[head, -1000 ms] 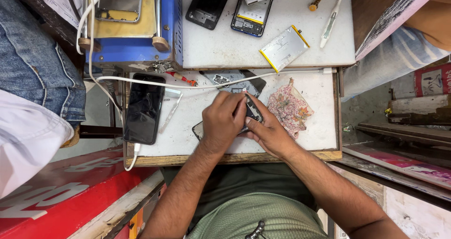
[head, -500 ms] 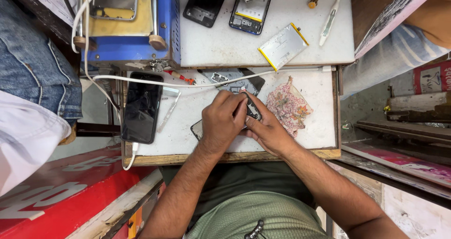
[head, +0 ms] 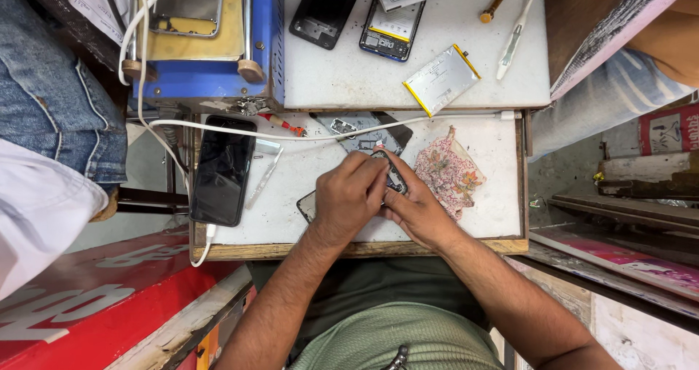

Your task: The person disassembles a smartphone at a repair bench, prying off the back cover by hand and working around the internal frame. They remove small components and screws from the phone body, set parts aside on the bench, and continue separating the housing from the device.

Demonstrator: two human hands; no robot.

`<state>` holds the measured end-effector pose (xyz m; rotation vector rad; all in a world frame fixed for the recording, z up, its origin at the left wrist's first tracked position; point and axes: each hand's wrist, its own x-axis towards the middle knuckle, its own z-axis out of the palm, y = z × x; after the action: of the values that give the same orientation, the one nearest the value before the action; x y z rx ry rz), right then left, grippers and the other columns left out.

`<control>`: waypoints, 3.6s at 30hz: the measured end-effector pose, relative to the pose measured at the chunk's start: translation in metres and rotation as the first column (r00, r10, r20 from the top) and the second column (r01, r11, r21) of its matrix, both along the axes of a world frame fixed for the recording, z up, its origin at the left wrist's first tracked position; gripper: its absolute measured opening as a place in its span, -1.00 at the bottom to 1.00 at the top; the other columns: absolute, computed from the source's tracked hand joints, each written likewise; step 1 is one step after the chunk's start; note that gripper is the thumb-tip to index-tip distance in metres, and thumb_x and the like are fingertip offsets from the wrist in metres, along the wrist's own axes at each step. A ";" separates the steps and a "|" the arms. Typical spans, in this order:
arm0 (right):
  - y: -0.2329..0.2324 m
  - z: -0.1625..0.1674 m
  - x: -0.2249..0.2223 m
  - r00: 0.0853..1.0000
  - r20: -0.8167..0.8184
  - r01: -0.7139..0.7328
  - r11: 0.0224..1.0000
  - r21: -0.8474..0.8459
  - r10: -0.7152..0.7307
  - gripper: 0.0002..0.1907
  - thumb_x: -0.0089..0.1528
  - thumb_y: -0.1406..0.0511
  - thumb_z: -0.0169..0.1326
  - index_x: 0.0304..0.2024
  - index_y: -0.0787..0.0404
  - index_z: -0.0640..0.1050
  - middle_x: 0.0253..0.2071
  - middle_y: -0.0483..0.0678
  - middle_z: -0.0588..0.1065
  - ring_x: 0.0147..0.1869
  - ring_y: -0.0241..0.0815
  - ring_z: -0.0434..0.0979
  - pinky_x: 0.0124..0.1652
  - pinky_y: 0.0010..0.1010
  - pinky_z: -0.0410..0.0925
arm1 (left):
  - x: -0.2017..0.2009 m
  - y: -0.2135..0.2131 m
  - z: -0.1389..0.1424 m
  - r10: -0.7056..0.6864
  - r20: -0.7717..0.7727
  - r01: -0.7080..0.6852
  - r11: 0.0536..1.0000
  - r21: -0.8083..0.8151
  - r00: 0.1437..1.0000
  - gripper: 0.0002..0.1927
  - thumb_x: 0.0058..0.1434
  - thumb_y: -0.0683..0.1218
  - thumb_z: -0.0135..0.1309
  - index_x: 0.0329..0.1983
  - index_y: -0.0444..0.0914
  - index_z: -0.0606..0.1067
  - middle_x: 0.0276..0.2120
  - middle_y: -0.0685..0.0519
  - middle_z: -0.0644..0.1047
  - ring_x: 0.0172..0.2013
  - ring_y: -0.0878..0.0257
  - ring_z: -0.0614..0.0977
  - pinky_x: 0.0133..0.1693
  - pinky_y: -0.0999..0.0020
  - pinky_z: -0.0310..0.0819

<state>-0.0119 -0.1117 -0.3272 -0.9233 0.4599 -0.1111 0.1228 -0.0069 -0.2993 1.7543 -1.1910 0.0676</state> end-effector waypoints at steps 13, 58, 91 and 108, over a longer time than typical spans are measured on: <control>0.010 0.003 0.003 0.998 0.060 0.023 1.000 0.000 -0.023 -0.26 0.38 0.35 -0.05 0.55 0.14 -0.03 0.38 0.08 0.22 0.35 -0.11 0.40 0.20 -0.16 0.47 | 0.008 -0.006 0.006 0.114 -0.138 -0.116 0.993 -0.004 0.984 -0.88 0.22 -0.22 0.26 -0.18 -0.27 0.60 -0.31 -0.01 0.58 -0.36 0.12 0.69 -0.33 0.32 0.62; 0.072 0.023 0.004 0.965 -0.037 0.262 0.938 0.226 -0.261 -0.43 0.34 0.42 -0.08 0.41 0.23 0.15 0.26 0.18 0.39 0.28 0.04 0.50 0.23 0.02 0.41 | 0.021 0.113 -0.005 0.331 -0.454 -0.266 0.943 0.202 0.827 -0.81 0.33 -0.23 0.08 -0.01 -0.32 0.53 -0.24 -0.04 0.66 -0.30 0.17 0.75 -0.27 0.37 0.63; 0.046 0.015 -0.001 0.978 -0.041 0.207 0.951 0.230 -0.204 -0.51 0.29 0.45 -0.04 0.27 0.14 0.23 0.17 0.14 0.45 0.18 0.02 0.56 0.10 0.00 0.49 | 0.037 0.111 -0.002 0.356 -0.319 -0.362 0.931 0.043 0.878 -0.90 0.43 -0.20 0.09 -0.08 -0.36 0.49 -0.06 -0.12 0.55 -0.17 0.19 0.65 -0.23 0.41 0.59; 0.023 0.053 0.029 0.984 -0.107 -0.024 0.494 -0.869 -0.139 -0.80 0.43 0.31 -0.01 0.04 0.28 0.52 -0.32 -0.09 0.60 -0.29 -0.37 0.56 -0.28 -0.51 0.44 | 0.009 0.084 0.031 0.070 -0.125 -0.089 0.983 -0.158 0.990 -0.85 0.31 -0.20 0.22 -0.17 -0.31 0.48 -0.21 -0.09 0.55 -0.28 0.07 0.65 -0.25 0.26 0.57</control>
<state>0.0171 -0.0891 -0.2746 -1.9593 0.5982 -0.3592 0.1322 0.0766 -0.2686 1.6380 -1.0009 0.1039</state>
